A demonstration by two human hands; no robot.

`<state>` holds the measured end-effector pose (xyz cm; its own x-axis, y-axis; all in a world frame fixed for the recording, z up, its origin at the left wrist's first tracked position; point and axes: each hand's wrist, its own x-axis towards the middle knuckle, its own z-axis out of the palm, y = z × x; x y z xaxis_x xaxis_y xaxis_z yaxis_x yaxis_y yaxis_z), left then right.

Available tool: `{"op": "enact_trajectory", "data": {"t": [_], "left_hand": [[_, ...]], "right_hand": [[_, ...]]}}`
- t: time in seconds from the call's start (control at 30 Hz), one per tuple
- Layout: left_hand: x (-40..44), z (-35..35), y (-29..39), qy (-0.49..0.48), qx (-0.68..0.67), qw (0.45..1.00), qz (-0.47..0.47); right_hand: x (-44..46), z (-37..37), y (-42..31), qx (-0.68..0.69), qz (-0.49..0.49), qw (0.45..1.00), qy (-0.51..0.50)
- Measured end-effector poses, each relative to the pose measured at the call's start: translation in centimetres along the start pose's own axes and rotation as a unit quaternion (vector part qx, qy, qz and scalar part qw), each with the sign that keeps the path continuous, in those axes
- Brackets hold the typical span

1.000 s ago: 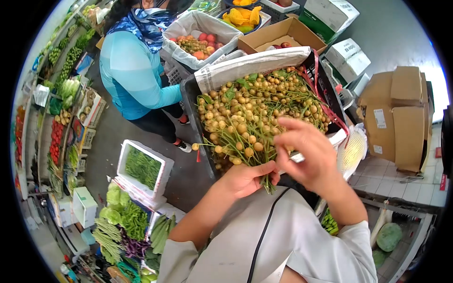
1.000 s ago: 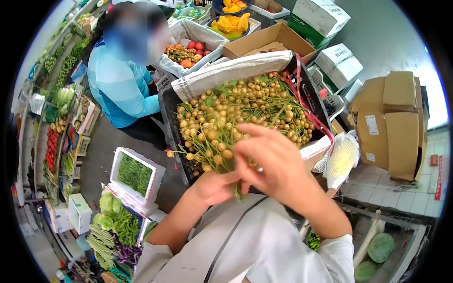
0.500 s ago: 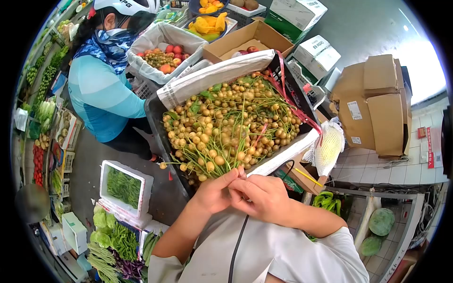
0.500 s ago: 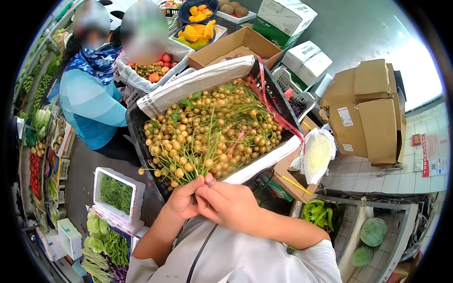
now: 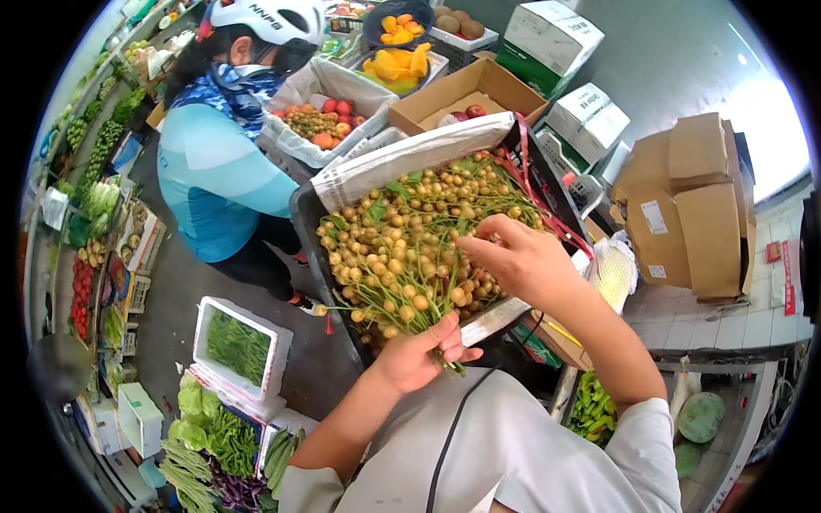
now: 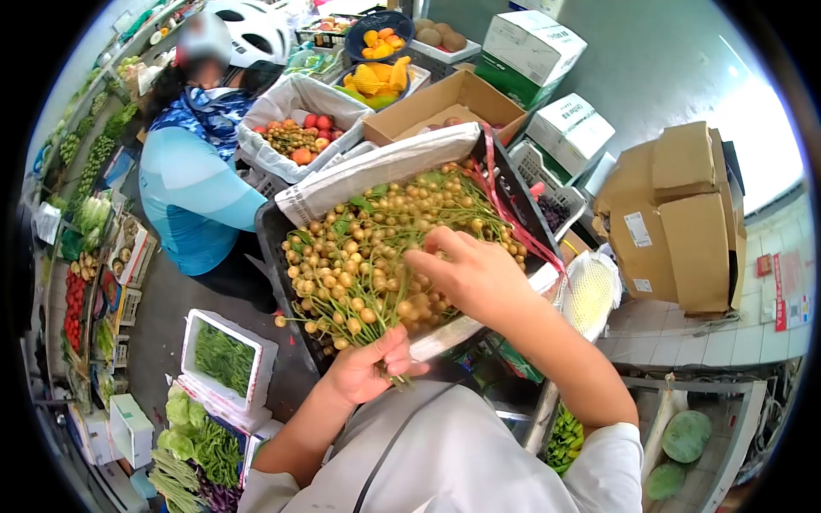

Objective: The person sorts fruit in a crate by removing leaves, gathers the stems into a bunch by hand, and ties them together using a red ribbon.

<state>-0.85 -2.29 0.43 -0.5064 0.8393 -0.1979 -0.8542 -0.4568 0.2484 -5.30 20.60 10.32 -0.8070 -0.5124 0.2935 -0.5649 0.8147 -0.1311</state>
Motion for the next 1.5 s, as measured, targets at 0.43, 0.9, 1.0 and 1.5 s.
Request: {"op": "enact_trajectory", "data": {"t": [0.43,0.9,1.0,1.5], "left_hand": [[-0.1,-0.6,-0.4,0.053,-0.015,0.998,-0.019],[0.1,-0.9,-0.5,0.055,0.021,0.998,-0.037],[0.1,-1.4,-0.8,0.027,0.001,0.999,-0.036],[0.1,-0.8,-0.4,0.026,0.050,0.998,-0.025]], "right_hand": [[1.6,-1.6,-0.8,0.062,0.018,0.986,-0.153],[0.1,-0.2,-0.8,0.171,0.043,0.957,-0.232],[-1.1,1.5,-0.9,0.164,0.029,0.971,-0.170],[0.0,-0.1,2.0,0.026,0.177,0.953,0.243]]}}
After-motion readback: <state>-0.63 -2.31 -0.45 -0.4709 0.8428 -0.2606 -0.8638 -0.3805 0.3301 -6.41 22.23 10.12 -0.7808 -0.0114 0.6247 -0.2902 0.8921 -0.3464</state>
